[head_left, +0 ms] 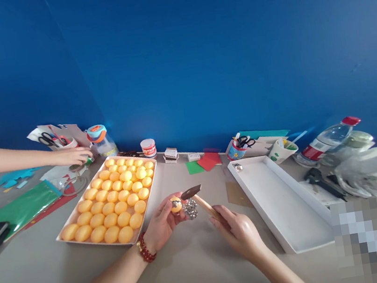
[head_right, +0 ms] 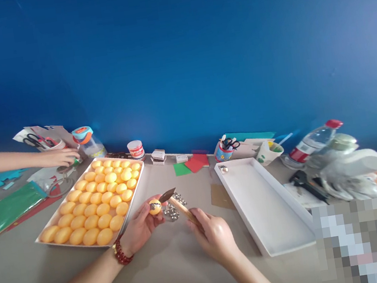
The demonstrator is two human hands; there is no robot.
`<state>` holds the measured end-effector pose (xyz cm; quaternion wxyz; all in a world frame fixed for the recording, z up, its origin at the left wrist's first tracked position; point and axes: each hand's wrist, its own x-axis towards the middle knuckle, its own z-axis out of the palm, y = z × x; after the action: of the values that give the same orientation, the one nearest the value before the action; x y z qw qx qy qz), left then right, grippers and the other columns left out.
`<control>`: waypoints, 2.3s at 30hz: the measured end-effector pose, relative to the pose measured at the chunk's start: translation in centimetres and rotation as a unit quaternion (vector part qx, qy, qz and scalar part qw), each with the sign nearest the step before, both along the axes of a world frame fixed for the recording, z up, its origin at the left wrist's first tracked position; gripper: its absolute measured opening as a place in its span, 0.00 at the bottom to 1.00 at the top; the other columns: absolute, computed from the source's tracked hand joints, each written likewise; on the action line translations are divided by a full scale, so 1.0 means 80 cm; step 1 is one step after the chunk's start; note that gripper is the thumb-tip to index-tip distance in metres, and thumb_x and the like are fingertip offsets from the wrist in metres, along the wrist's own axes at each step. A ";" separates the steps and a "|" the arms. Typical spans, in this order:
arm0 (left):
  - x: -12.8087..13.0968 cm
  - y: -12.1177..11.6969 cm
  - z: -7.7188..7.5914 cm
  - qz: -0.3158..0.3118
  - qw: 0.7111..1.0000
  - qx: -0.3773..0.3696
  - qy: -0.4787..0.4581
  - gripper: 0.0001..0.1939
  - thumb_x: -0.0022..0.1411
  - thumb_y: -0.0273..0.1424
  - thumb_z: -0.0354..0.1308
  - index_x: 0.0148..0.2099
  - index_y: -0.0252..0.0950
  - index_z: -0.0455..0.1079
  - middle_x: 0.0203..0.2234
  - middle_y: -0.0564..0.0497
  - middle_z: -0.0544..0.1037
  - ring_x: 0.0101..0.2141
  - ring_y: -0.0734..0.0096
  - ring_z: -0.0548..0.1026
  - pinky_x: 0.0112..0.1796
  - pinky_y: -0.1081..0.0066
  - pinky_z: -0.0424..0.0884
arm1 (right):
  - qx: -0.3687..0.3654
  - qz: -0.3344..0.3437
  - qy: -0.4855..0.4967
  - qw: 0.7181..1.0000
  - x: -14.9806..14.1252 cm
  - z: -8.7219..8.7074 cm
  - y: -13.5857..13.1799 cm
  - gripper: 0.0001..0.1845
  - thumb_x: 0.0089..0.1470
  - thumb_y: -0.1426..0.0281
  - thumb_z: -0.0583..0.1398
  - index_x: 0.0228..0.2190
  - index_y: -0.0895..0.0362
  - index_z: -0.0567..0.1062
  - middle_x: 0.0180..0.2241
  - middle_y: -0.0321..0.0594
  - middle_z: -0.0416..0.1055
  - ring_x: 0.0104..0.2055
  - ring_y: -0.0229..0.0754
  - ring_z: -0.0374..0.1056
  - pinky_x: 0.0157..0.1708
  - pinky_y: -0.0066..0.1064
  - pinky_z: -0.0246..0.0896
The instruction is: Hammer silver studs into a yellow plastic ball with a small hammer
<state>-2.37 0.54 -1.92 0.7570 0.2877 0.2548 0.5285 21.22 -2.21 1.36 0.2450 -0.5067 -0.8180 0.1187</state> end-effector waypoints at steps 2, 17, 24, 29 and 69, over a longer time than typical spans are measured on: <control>0.000 0.001 -0.002 -0.003 1.000 -0.011 -0.003 0.19 0.64 0.42 0.56 0.53 0.38 0.70 0.42 0.44 0.76 0.28 0.74 0.71 0.38 0.63 0.72 | 0.003 0.007 0.007 1.000 -0.001 0.002 -0.002 0.11 0.64 0.65 0.50 0.41 0.56 0.69 0.22 0.35 0.70 0.20 0.38 0.64 0.21 0.26 0.49; 0.002 -0.001 0.000 -0.007 0.999 -0.004 -0.049 0.19 0.66 0.39 0.55 0.53 0.32 0.72 0.33 0.45 0.75 0.29 0.74 0.70 0.35 0.69 0.67 | -0.007 0.021 -0.008 1.000 -0.003 0.000 -0.004 0.12 0.64 0.65 0.50 0.42 0.58 0.69 0.24 0.38 0.73 0.21 0.38 0.66 0.22 0.27 0.49; 0.001 -0.001 -0.001 -0.020 0.998 -0.001 -0.052 0.19 0.67 0.38 0.54 0.54 0.32 0.72 0.36 0.45 0.75 0.29 0.75 0.70 0.34 0.69 0.68 | -0.010 0.027 0.002 1.000 -0.003 0.005 -0.007 0.11 0.63 0.66 0.50 0.42 0.57 0.69 0.24 0.38 0.72 0.21 0.38 0.65 0.23 0.26 0.49; 0.001 -0.004 0.007 -0.031 0.998 0.012 -0.045 0.19 0.68 0.38 0.51 0.54 0.32 0.71 0.41 0.42 0.75 0.28 0.75 0.69 0.34 0.69 0.67 | -0.027 0.015 -0.010 0.999 -0.002 0.000 -0.004 0.12 0.63 0.65 0.50 0.43 0.57 0.69 0.24 0.38 0.72 0.21 0.39 0.65 0.23 0.27 0.47; 0.005 -0.023 0.020 -0.004 0.966 0.169 0.197 0.18 0.59 0.32 0.62 0.52 0.38 0.67 0.42 0.45 0.72 0.37 0.67 0.70 0.34 0.70 0.72 | -0.476 0.036 0.443 0.759 -0.011 0.020 -0.001 0.21 0.57 0.53 0.58 0.40 0.58 0.68 0.20 0.29 0.68 0.09 0.26 0.52 0.07 0.18 0.47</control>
<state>-2.01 -1.26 -0.30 0.6344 0.5109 0.3049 0.4934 20.31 -2.25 3.00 0.3028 -0.4190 -0.4741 0.7127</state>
